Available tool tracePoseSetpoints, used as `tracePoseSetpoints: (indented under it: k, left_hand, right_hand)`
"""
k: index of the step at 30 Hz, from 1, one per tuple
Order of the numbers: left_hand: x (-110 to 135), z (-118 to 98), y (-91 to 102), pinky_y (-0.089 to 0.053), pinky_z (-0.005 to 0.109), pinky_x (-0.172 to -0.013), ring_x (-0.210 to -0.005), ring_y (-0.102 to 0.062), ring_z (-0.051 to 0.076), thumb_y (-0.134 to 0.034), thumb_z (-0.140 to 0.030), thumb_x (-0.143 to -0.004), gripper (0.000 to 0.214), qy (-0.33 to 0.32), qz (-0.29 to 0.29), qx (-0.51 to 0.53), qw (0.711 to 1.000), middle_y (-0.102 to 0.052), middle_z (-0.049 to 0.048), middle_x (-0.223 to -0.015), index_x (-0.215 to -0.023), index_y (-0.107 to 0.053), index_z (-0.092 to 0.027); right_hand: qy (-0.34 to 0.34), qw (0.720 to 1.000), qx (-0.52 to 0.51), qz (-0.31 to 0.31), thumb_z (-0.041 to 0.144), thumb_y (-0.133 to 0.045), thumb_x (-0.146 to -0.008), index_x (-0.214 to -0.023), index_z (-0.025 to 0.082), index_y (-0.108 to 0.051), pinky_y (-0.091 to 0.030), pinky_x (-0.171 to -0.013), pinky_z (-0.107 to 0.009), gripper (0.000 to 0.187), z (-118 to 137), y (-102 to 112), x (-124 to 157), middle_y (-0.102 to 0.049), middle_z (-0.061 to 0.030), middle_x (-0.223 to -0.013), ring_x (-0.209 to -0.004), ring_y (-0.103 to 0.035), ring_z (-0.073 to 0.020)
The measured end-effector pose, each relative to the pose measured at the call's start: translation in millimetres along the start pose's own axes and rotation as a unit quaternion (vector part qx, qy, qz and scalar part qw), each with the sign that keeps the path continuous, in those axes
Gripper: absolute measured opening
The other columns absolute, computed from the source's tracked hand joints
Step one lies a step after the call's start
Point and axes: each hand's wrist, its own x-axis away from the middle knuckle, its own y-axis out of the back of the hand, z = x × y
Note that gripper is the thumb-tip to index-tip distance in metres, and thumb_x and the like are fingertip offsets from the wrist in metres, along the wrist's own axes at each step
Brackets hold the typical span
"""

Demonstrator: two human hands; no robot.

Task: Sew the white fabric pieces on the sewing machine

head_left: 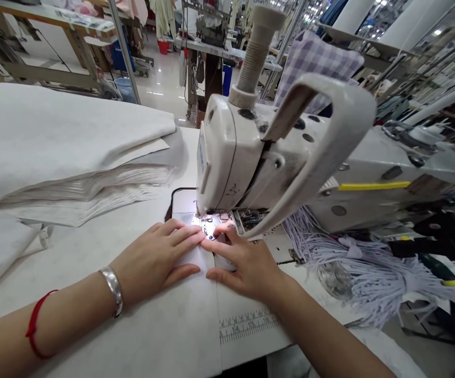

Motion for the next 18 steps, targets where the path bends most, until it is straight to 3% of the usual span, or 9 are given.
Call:
tracePoseSetpoints:
  k: [3, 9, 13, 18]
  left_hand:
    - [1.0, 0.8, 0.5, -0.045, 0.037, -0.078, -0.101, -0.051, 0.025, -0.041, -0.047, -0.095, 0.043, 0.001, -0.001, 0.002, 1.000, -0.062, 0.0086, -0.114, -0.125, -0.050, -0.017]
    - [2.9, 0.0, 7.3, -0.046, 0.038, -0.085, -0.105, -0.052, 0.025, -0.041, -0.051, -0.094, 0.046, 0.007, 0.004, 0.032, 0.999, -0.062, 0.0069, -0.121, -0.125, -0.052, -0.018]
    - [4.9, 0.4, 7.0, -0.046, 0.040, -0.085, -0.107, -0.051, 0.027, -0.042, -0.053, -0.092, 0.049, 0.010, 0.002, 0.019, 1.000, -0.061, 0.0064, -0.126, -0.125, -0.053, -0.018]
    - [6.0, 4.3, 3.7, -0.046, 0.040, -0.082, -0.105, -0.054, 0.027, -0.044, -0.053, -0.092, 0.049, -0.009, -0.001, 0.010, 1.000, -0.061, 0.0061, -0.126, -0.126, -0.051, -0.019]
  right_hand:
    - [-0.024, 1.000, -0.001, -0.007, 0.059, -0.049, -0.088, -0.115, 0.031, -0.062, -0.040, -0.084, -0.035, 0.041, 5.6, -1.5, -0.5, -0.062, -0.0019, -0.114, -0.098, -0.054, -0.0223]
    - [-0.193, 0.974, 0.097, -0.068, 0.044, -0.053, -0.087, -0.101, 0.019, -0.064, -0.042, -0.073, -0.034, 0.031, 25.5, -21.0, -16.4, -0.066, -0.0058, -0.080, -0.082, -0.061, -0.0231]
    - [-0.220, 0.963, 0.136, -0.080, 0.028, -0.047, -0.088, -0.088, 0.020, -0.063, -0.041, -0.068, -0.033, 0.018, 27.8, -30.3, -27.0, -0.065, -0.0053, -0.074, -0.071, -0.061, -0.0203]
    - [-0.269, 0.954, 0.120, -0.056, 0.031, -0.050, -0.083, -0.078, 0.021, -0.061, -0.041, -0.061, -0.031, 0.015, 26.0, -27.8, -30.8, -0.063, -0.0042, -0.068, -0.061, -0.059, -0.0188]
